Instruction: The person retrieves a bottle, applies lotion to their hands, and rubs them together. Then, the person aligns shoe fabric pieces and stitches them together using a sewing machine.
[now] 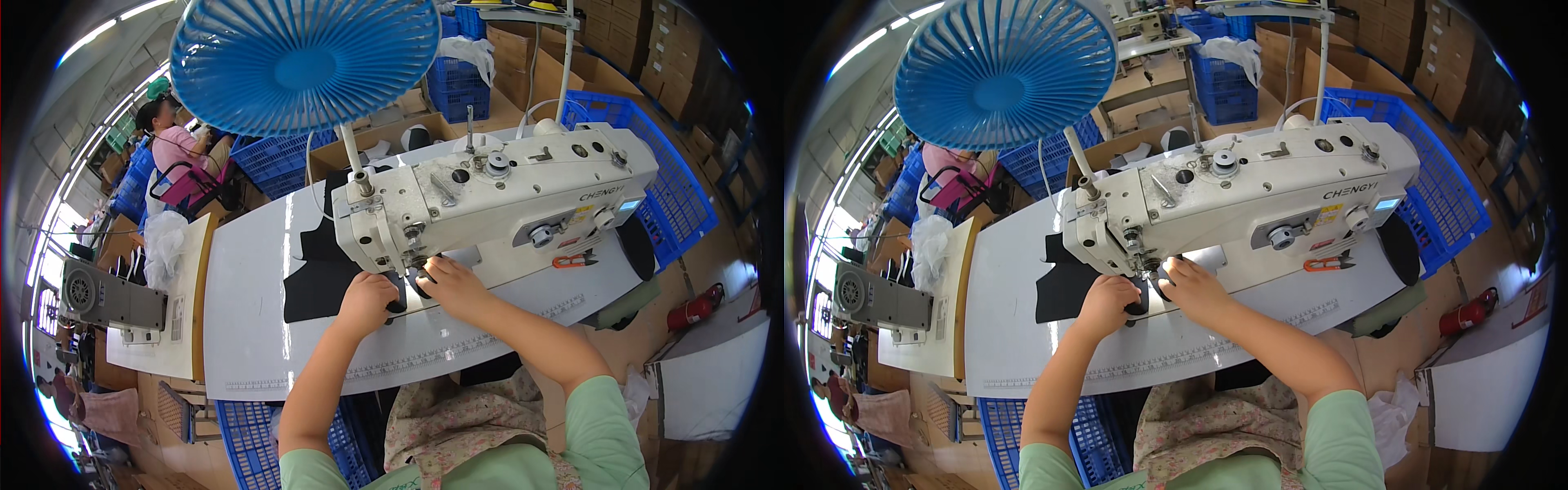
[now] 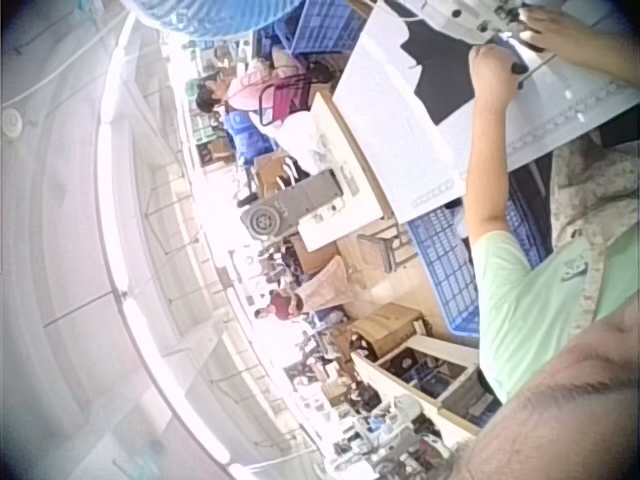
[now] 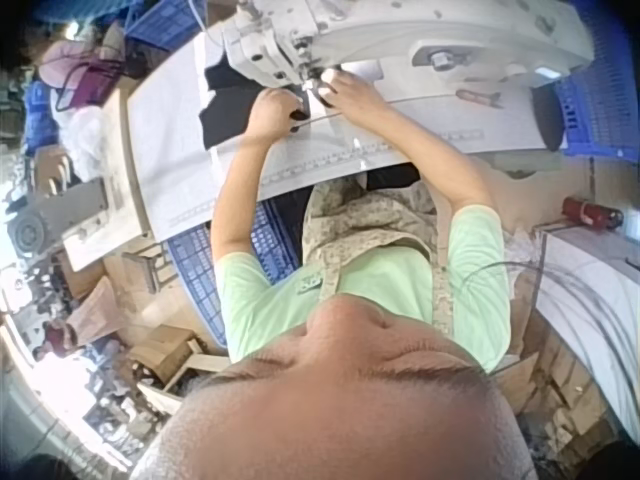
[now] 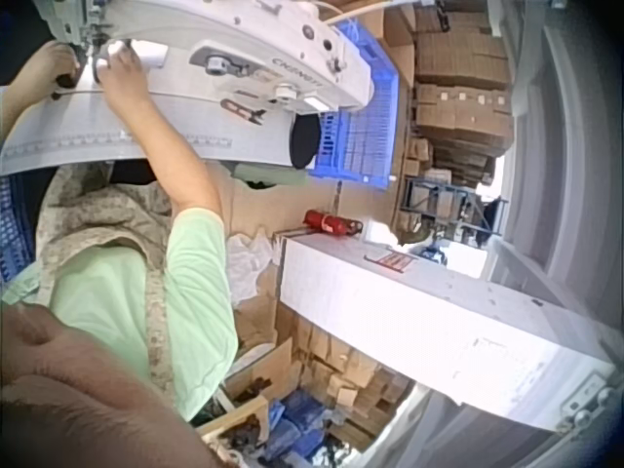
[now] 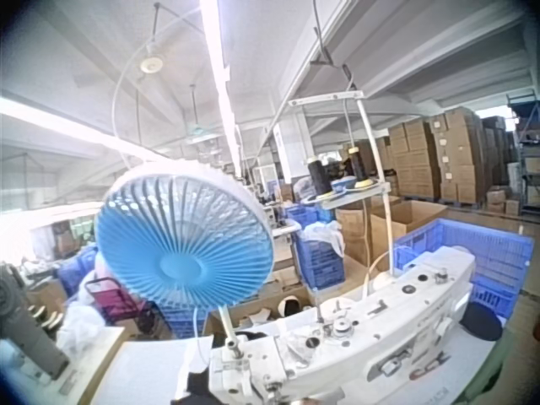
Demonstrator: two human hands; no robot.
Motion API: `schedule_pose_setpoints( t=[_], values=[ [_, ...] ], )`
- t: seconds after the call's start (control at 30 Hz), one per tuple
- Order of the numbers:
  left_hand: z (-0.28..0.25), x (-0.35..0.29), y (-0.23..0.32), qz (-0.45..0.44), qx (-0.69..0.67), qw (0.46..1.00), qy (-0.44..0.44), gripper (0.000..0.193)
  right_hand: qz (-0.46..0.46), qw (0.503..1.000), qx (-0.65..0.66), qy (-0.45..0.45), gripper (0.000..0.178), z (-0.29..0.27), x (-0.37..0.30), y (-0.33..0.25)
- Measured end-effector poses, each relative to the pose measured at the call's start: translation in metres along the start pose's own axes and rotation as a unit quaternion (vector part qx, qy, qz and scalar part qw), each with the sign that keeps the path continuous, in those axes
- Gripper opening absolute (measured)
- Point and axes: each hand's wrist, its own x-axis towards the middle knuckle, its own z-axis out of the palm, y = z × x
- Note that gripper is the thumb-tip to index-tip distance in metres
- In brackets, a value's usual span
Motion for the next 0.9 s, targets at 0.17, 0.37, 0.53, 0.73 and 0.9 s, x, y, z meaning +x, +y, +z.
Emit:
schedule_pose_setpoints(
  t=[0.17,0.37,0.53,0.73,0.9],
  values=[
    [0.007,0.001,-0.001,0.04,0.082,0.996,0.012,0.026,0.008,1.0,-0.009,-0.008,0.029,0.005,0.001,-0.002],
    [0.013,0.002,-0.001,0.047,0.124,0.991,0.035,0.022,0.019,1.0,-0.009,-0.008,0.026,0.007,0.003,-0.003],
    [0.018,0.003,-0.001,0.051,0.158,0.984,0.062,0.015,0.015,1.0,-0.01,0.0,0.024,0.006,0.005,-0.004],
    [0.023,0.004,-0.001,0.058,0.191,0.976,0.091,0.008,0.015,1.0,-0.004,0.007,0.024,0.011,0.004,-0.002],
    [0.024,0.005,-0.001,0.074,0.214,0.968,0.106,0.009,0.01,1.0,-0.009,0.003,0.026,0.007,0.006,-0.004]
  ],
)
